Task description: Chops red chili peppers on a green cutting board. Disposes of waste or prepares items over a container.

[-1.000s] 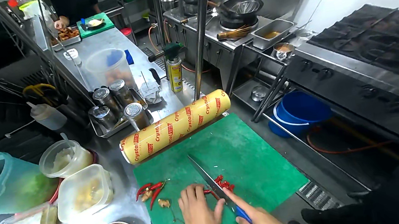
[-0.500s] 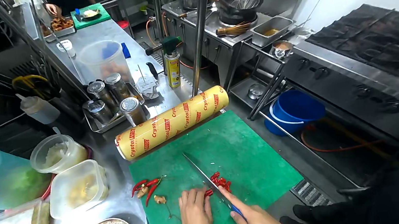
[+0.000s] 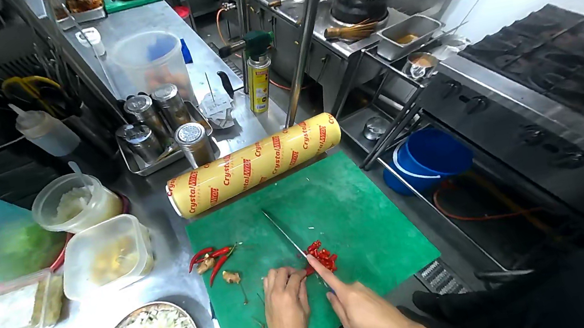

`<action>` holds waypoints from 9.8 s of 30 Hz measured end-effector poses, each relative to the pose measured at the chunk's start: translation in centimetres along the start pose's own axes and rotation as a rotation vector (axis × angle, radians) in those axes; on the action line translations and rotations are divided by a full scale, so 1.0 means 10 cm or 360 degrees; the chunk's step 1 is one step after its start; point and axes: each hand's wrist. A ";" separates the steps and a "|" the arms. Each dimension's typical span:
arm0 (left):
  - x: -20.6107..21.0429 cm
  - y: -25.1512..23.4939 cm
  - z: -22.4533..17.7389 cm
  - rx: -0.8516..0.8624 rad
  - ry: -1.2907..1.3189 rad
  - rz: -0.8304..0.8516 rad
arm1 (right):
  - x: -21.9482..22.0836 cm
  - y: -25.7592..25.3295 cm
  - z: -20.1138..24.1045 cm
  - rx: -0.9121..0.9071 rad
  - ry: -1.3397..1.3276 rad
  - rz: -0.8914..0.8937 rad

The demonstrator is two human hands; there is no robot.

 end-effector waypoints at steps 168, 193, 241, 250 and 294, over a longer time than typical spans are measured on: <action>-0.73 -0.61 -0.27 -0.0906 0.0461 0.0266 | -0.04 0.04 -0.24 -0.0027 -0.0229 -0.0127; -0.26 -0.11 -0.30 -0.0930 0.0364 0.0018 | 0.10 -0.02 0.00 0.0045 -0.0074 -0.0064; -0.22 -0.05 -0.26 -0.0705 0.0102 0.0132 | 0.23 0.08 0.03 0.0093 0.0024 -0.0052; -0.27 -0.08 -0.34 -0.0699 0.0049 0.0336 | 0.21 0.06 0.05 0.0078 0.0058 -0.0061; -0.15 -0.08 -0.35 -0.0630 -0.0075 0.0425 | 0.17 -0.06 0.05 0.0070 -0.0022 -0.0069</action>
Point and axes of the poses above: each hand's wrist, its own y-axis away from the middle knuckle, its own x-axis out of the palm, z = x × y, and after that the axes turned 3 degrees about -z, right-handed
